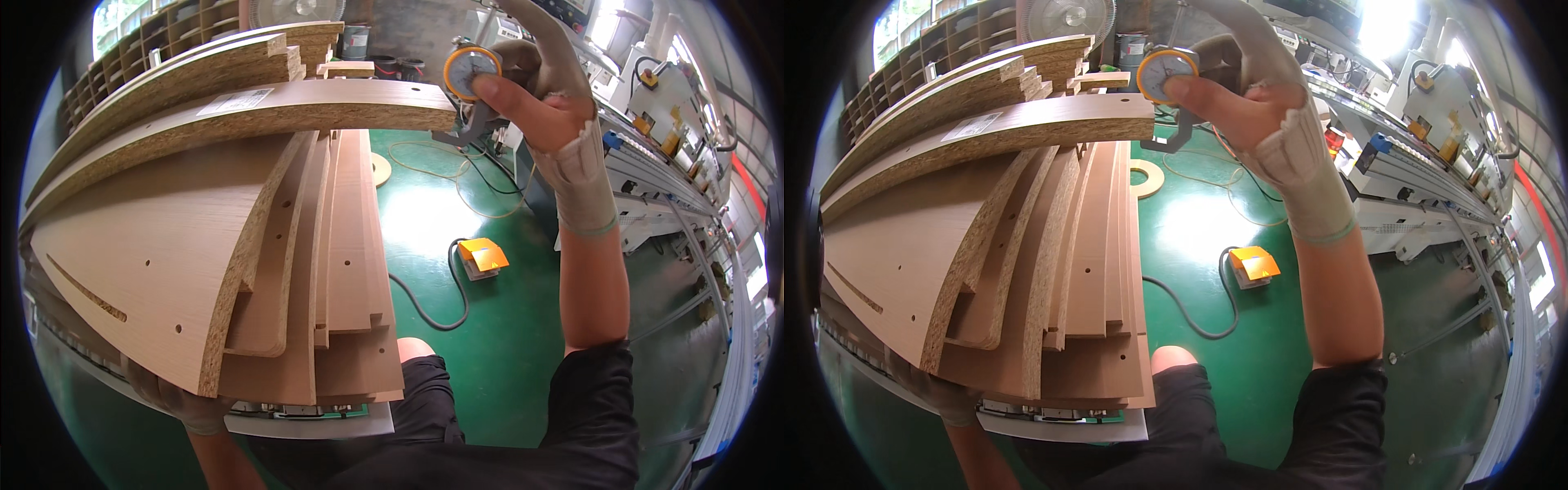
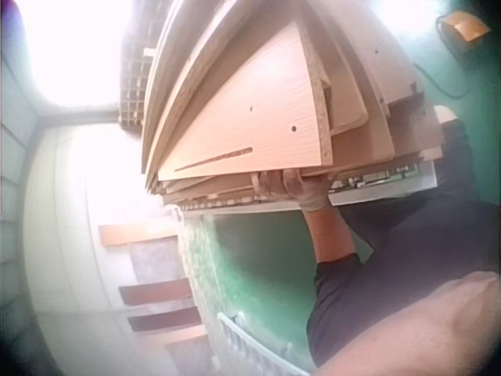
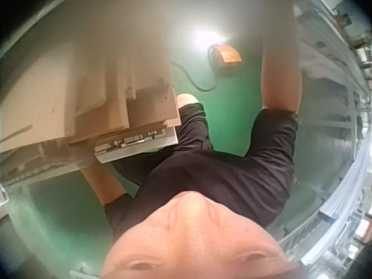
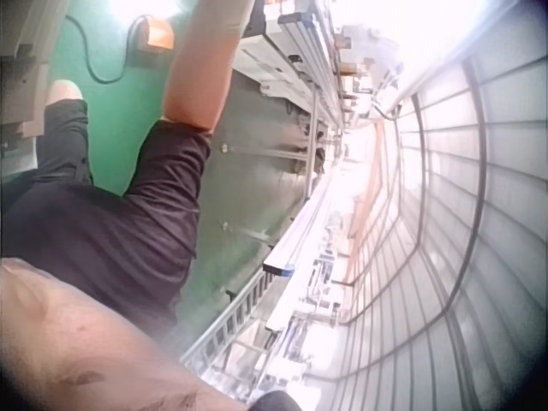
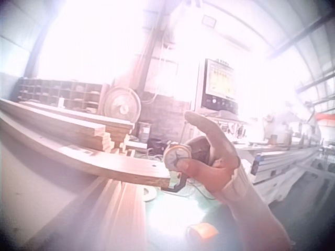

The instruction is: The person measures the thickness of wood panels using a dial caliper, operates a machine console to enter data or settings, and then places smaller wood panels onto a conveyor belt.

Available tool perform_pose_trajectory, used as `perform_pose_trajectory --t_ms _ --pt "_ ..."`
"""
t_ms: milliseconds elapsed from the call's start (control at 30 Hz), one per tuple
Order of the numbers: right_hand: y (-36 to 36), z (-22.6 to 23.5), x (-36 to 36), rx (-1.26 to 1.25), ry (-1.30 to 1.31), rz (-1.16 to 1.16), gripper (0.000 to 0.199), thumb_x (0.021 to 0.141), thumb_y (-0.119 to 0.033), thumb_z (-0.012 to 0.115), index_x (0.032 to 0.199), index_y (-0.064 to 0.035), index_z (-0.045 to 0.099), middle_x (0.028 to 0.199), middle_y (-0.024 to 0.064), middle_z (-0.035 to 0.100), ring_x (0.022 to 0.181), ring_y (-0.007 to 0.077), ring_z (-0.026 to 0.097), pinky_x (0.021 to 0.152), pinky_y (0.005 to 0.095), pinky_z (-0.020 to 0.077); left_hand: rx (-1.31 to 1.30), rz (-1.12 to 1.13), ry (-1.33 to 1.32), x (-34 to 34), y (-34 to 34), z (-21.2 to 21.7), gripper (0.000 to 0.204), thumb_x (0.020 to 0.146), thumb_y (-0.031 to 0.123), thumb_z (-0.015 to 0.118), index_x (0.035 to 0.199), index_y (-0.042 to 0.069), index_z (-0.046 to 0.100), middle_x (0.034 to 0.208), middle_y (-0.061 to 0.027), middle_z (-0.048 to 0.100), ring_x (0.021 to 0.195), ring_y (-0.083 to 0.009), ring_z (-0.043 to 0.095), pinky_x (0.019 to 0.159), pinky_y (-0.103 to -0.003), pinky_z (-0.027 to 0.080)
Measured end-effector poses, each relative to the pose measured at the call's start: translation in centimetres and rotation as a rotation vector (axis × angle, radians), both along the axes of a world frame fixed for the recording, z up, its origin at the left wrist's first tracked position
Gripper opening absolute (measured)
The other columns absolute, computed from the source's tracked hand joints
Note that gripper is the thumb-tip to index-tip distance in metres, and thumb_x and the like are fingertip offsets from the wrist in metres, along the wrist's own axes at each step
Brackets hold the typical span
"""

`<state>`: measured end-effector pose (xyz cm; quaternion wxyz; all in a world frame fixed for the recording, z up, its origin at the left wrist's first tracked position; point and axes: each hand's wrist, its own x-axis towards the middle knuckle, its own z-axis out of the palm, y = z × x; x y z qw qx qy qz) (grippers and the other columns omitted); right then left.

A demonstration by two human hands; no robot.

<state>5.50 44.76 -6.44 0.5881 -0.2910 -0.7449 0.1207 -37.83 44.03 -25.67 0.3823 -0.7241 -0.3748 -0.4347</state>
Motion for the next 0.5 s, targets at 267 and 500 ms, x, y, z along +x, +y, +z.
perform_pose_trajectory --t_ms 267,500 --pt "1.7 0.8 0.4 -0.086 -0.003 0.022 0.072 0.090 -0.001 0.074 0.152 -0.0025 0.037 0.100 0.0150 0.071 0.086 0.0198 0.069 0.068 0.0321 0.0594 0.006 -0.023 -0.102 -0.5 0.3 -1.4 0.100 0.083 0.071 0.067 0.156 0.011 0.034 0.152 -0.0194 0.037 0.139 -0.0426 0.043 0.109 -0.060 0.044" --pt "1.6 1.4 0.2 -0.086 -0.051 0.064 0.065 0.090 0.000 0.074 0.147 -0.0015 0.043 0.099 0.0121 0.072 0.088 0.0177 0.069 0.072 0.0302 0.0573 0.021 -0.124 -0.188 -0.5 0.9 -1.8 0.088 0.088 0.056 0.071 0.155 0.014 0.033 0.150 -0.0173 0.040 0.137 -0.0422 0.047 0.108 -0.059 0.047"
